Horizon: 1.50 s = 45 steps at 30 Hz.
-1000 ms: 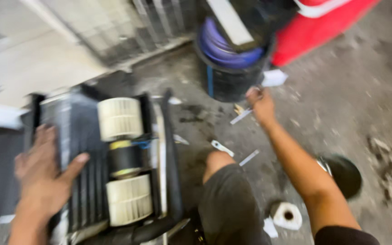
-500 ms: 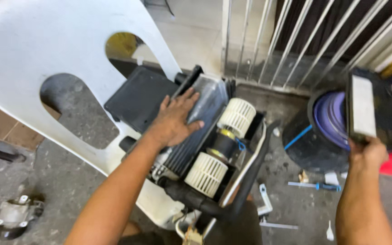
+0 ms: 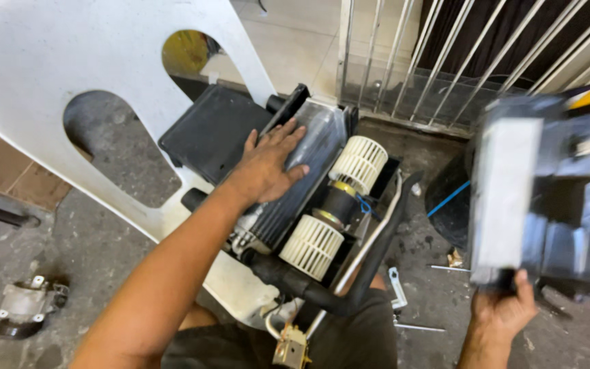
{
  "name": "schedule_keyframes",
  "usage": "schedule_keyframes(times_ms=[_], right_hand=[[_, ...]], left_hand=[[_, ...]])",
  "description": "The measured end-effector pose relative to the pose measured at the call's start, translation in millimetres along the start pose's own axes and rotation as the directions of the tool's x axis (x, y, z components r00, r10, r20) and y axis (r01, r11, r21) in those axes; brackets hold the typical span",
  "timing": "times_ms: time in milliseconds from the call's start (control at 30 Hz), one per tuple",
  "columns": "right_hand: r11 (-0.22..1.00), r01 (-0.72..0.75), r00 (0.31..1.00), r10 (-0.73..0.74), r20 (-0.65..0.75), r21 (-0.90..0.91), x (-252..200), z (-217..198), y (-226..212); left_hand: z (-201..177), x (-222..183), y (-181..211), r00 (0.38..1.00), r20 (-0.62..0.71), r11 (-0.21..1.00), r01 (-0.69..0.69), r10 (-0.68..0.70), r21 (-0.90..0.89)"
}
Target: The person assembles an electronic device by connecting wires, inserting a heat sink, and attaching a black plastic cover. They manipulate internal components and secure the casing while working on a white plastic chair in a workshop.
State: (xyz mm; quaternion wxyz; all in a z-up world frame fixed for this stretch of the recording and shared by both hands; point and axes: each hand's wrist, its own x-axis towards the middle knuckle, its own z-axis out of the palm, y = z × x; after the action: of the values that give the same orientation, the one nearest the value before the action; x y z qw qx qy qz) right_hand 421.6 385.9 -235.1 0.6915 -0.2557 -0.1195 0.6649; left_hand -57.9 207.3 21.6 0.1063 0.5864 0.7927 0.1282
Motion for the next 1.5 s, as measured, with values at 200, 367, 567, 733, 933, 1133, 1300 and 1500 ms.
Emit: schedule_keyframes(times_ms=[200, 367, 567, 733, 933, 1133, 1300, 1500], right_hand=[[0.929, 0.155, 0.981, -0.184, -0.057, -0.335, -57.5, -46.8, -38.6], [0.486, 0.455, 0.838, -0.518, 0.173, -0.746, -76.9, -77.4, -86.1], [0.039, 0.543, 0.644, -0.66, 0.386, -0.839, -92.4, -101.9, -119.0], [-0.183, 0.558, 0.572, -0.622, 0.535, -0.809, -120.3, -115.4, -134.7], [-0.07, 0.543, 0.687, -0.537, 0.49, -0.837, -145.4, -91.5, -142.1], [-0.12, 0.441, 0.77, -0.457, 0.444, -0.889, -191.8, -98.6, -135.3], [0.48, 0.309, 0.902, -0.422, 0.093, -0.821, -178.8, -122.9, -125.1], [-0.184, 0.441, 0.834, -0.277, 0.477, -0.879, -178.3, -132.5, -136.8]], left_hand=[[4.1, -1.9, -1.4, 0.999, -0.03, 1.0, -0.012, 0.012, -0.001], [3.6, -14.4, -7.3, 0.9, -0.327, 0.956, -0.293, 0.288, 0.035], [6.2, -7.6, 20.7, 0.828, -0.112, 0.805, -0.488, 0.549, 0.339], [38.5, 17.9, 79.4, 0.643, -0.067, 0.643, -0.742, 0.763, 0.189], [61.6, 56.7, 77.0, 0.65, 0.058, 0.642, -0.758, 0.757, 0.112], [69.9, 62.5, 63.1, 0.665, -0.032, 0.657, -0.744, 0.747, -0.121], [57.4, 47.6, 82.4, 0.749, 0.057, 0.751, -0.659, 0.66, -0.034], [65.9, 51.6, 86.5, 0.736, 0.041, 0.737, -0.676, 0.676, 0.003]])
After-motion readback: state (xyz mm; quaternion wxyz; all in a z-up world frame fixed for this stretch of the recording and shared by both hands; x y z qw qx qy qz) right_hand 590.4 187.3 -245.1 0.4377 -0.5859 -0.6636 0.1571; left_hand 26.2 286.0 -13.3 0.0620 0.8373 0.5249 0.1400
